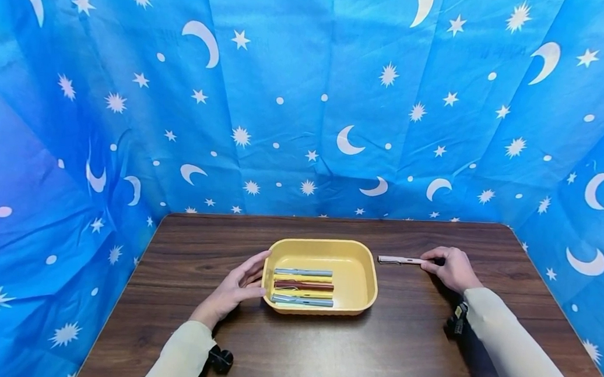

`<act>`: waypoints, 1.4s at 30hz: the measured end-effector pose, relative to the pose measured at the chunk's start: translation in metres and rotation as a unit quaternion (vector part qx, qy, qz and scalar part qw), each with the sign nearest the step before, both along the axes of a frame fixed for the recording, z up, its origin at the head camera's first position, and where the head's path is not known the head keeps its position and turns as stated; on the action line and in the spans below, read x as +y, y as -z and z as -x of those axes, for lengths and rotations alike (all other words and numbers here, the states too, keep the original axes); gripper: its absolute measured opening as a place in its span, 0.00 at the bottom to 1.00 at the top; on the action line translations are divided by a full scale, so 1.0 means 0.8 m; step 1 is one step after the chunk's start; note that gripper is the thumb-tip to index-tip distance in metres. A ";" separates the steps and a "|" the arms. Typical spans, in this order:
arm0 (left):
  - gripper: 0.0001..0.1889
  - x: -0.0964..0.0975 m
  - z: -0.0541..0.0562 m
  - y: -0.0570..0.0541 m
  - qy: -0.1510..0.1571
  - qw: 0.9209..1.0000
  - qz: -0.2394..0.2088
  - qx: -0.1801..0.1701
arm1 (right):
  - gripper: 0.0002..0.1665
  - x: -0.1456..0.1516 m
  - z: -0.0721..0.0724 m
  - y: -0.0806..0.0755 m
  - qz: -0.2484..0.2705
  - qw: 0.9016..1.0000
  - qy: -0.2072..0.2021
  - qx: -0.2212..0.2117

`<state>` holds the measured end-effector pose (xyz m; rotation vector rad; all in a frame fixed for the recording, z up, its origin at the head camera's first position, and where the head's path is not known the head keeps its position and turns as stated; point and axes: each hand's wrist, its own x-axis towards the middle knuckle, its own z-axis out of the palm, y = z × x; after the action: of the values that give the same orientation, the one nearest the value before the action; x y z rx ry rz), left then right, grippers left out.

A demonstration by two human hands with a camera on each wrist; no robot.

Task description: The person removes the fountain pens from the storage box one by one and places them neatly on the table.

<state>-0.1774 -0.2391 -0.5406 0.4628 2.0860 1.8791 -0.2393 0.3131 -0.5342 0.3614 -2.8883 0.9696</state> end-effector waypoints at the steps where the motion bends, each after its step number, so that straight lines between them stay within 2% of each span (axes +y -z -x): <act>1: 0.43 0.000 0.000 0.000 -0.001 1.000 0.001 0.001 | 0.07 0.000 0.000 -0.001 -0.001 1.000 0.000 0.001; 20: 0.44 -0.002 0.002 -0.001 -0.002 1.000 -0.003 -0.003 | 0.10 -0.004 0.001 -0.003 0.016 1.000 0.007 -0.012; 27: 0.43 -0.001 0.001 0.001 -0.006 1.000 0.014 -0.001 | 0.10 -0.001 0.001 -0.001 0.009 1.000 0.007 -0.015; 33: 0.44 0.000 0.000 -0.001 -0.009 1.000 0.001 -0.014 | 0.10 -0.001 0.001 -0.002 0.008 1.000 0.009 -0.016; 42: 0.43 0.000 -0.003 0.001 -0.007 1.000 -0.004 -0.013 | 0.11 -0.004 -0.001 -0.003 0.009 1.000 0.011 -0.028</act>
<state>-0.1753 -0.2395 -0.5410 0.4243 2.0711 1.8917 -0.2384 0.3100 -0.5314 0.3067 -2.9241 1.0192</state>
